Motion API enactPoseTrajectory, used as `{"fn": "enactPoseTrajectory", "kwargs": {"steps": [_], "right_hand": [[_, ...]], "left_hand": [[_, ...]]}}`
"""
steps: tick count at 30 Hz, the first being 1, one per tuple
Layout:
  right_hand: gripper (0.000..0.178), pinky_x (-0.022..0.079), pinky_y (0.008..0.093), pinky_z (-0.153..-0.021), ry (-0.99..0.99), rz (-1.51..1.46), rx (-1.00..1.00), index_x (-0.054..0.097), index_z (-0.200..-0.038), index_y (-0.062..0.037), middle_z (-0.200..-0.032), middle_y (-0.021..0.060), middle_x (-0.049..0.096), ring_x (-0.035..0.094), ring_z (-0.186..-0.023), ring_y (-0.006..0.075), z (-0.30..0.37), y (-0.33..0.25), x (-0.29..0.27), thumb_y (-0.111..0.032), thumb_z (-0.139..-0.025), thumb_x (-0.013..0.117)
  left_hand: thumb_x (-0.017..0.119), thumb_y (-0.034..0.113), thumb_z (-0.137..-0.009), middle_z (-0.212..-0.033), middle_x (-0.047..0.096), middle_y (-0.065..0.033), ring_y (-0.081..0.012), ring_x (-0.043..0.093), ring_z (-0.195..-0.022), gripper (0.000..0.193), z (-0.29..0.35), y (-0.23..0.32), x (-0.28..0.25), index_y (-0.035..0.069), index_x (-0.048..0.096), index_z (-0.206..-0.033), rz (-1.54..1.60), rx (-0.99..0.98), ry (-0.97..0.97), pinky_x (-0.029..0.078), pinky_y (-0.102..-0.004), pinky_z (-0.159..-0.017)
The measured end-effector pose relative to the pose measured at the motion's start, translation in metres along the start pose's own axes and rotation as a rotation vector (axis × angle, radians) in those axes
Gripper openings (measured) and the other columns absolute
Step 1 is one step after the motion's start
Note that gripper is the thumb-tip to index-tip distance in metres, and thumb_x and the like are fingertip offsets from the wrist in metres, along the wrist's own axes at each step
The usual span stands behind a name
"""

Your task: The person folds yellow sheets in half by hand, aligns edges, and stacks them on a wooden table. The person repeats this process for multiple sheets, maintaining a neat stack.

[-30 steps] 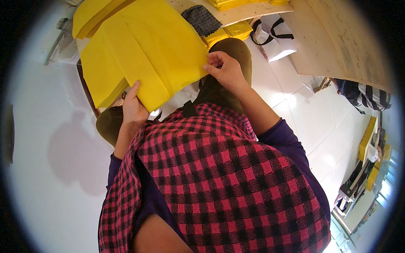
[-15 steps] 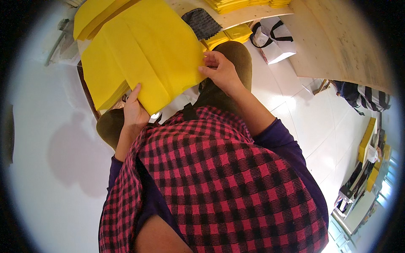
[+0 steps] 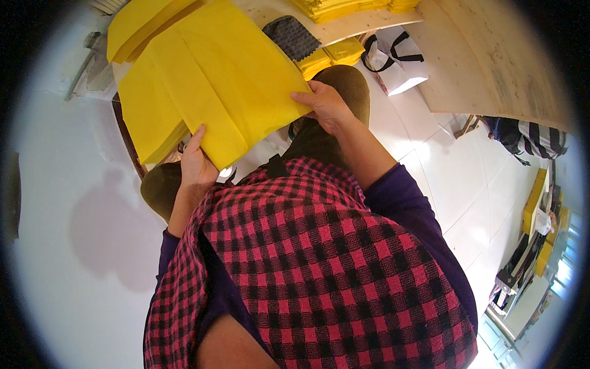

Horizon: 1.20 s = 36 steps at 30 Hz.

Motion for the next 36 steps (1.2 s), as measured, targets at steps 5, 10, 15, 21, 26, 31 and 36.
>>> {"fn": "enactPoseTrajectory", "kwargs": {"steps": [5,10,15,21,26,31,36], "right_hand": [[0.034,0.05,0.0282,-0.08,0.109,0.219,-0.087,0.054,-0.118,0.0023,-0.105,0.0079,0.064,0.062,-0.092,0.0165,0.006,-0.017,-0.006,-0.012,-0.088,0.062],[0.038,0.048,0.0284,-0.085,0.064,0.094,-0.236,0.049,-0.123,0.002,-0.112,0.0097,0.061,0.06,-0.099,0.0179,0.02,-0.032,0.011,-0.009,-0.088,0.059],[0.046,0.04,0.035,-0.1,-0.08,-0.339,-0.333,0.04,-0.131,0.0,-0.128,0.0103,0.052,0.051,-0.117,0.0214,0.035,-0.021,0.029,-0.015,-0.091,0.058],[0.046,0.036,0.037,-0.104,-0.225,-0.524,-0.168,0.042,-0.132,-0.0081,-0.13,0.0061,0.051,0.047,-0.122,0.0218,0.042,0.023,0.051,-0.029,-0.094,0.055],[0.047,0.039,0.0352,-0.102,-0.266,-0.424,-0.112,0.043,-0.13,-0.0079,-0.126,0.0047,0.054,0.05,-0.118,0.0199,0.039,0.034,0.073,-0.016,-0.088,0.063],[0.041,0.043,0.0374,-0.099,-0.074,-0.371,-0.056,0.043,-0.129,-0.0051,-0.125,0.008,0.053,0.052,-0.116,0.0228,0.028,0.042,0.064,-0.004,-0.09,0.056],[0.039,0.045,0.038,-0.094,0.035,-0.434,-0.182,0.042,-0.129,-0.0034,-0.125,0.0096,0.052,0.053,-0.114,0.0243,0.024,0.025,0.049,-0.001,-0.091,0.052]], "left_hand": [[0.05,0.017,-0.095,-0.121,0.056,-0.0108,-0.025,0.055,-0.111,0.033,-0.002,0.002,0.002,0.0,0.049,-0.124,-0.035,0.022,-0.021,0.044,-0.0392,-0.096],[0.05,0.017,-0.095,-0.12,0.057,-0.011,-0.0251,0.056,-0.109,0.033,0.001,0.005,0.004,0.0,0.048,-0.123,-0.082,0.073,-0.029,0.045,-0.0387,-0.094],[0.05,0.017,-0.095,-0.118,0.057,-0.0108,-0.0246,0.057,-0.108,0.031,0.0,0.003,0.003,0.0,0.049,-0.121,-0.068,0.066,-0.044,0.047,-0.0383,-0.093],[0.049,0.017,-0.095,-0.118,0.057,-0.012,-0.0249,0.057,-0.106,0.031,-0.007,-0.001,-0.002,-0.001,0.048,-0.121,-0.065,0.058,-0.095,0.047,-0.0386,-0.091],[0.049,0.02,-0.096,-0.118,0.058,-0.0118,-0.0247,0.058,-0.105,0.033,-0.008,-0.004,-0.003,-0.001,0.048,-0.122,-0.086,0.061,-0.08,0.048,-0.0392,-0.091],[0.049,0.018,-0.096,-0.117,0.058,-0.0116,-0.0247,0.058,-0.106,0.03,-0.006,-0.003,-0.001,0.0,0.048,-0.121,-0.079,0.086,-0.092,0.048,-0.0396,-0.092],[0.049,0.016,-0.096,-0.117,0.058,-0.0111,-0.0245,0.058,-0.106,0.029,-0.007,-0.005,-0.002,0.001,0.048,-0.121,-0.064,0.078,-0.096,0.048,-0.0396,-0.092]]}}
Point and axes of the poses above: each hand's wrist, its own z-axis away from the middle knuckle, its own x-axis out of the palm, y = z × x, the point moved 9 cm from there along -z, towards the middle knuckle
